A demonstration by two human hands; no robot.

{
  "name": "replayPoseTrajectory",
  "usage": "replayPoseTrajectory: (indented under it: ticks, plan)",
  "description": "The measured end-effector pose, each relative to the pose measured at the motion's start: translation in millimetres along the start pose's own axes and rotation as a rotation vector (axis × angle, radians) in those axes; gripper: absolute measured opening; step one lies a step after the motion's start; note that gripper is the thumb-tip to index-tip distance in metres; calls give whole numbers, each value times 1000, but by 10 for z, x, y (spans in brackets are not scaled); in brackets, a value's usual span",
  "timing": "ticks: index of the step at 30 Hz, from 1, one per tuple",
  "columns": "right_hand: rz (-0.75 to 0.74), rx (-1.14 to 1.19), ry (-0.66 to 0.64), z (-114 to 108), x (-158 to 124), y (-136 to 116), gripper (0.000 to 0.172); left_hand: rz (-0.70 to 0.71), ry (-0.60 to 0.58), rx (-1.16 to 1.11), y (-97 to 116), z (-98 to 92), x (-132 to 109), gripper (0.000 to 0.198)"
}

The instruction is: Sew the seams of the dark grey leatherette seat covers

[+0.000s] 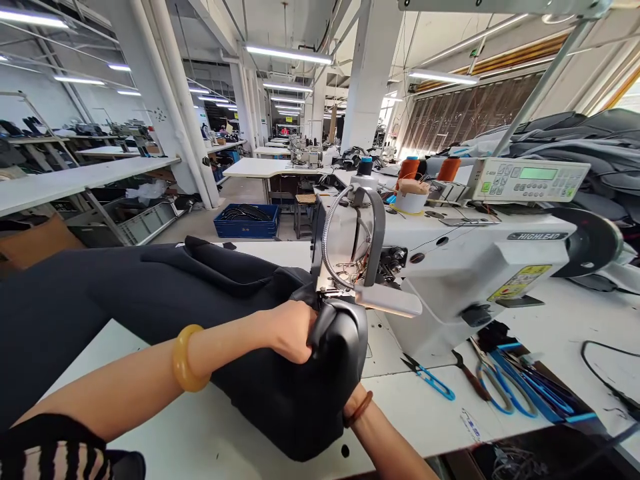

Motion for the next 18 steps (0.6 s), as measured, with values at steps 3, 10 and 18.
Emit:
replayPoseTrajectory:
  ticks: [3, 10, 18]
  plan:
    - [30, 52, 83, -44, 20, 4, 39, 24, 5, -10, 23, -12, 16, 12]
    - [127, 74, 47, -48, -43, -77, 34, 20, 27, 35, 67, -4, -3, 14]
    - [16, 79, -41, 60, -97, -155, 46, 76, 195, 9, 15, 143, 46, 22]
Point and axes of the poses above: each hand's wrist, its own x-axis towards the middle knuckle, its own z-axis out of the palm, y = z × x, the point moved 1 cm from there along x, towards the middle knuckle, and after that the axes turned 13 degrees about -z, right-handed, at the moved point
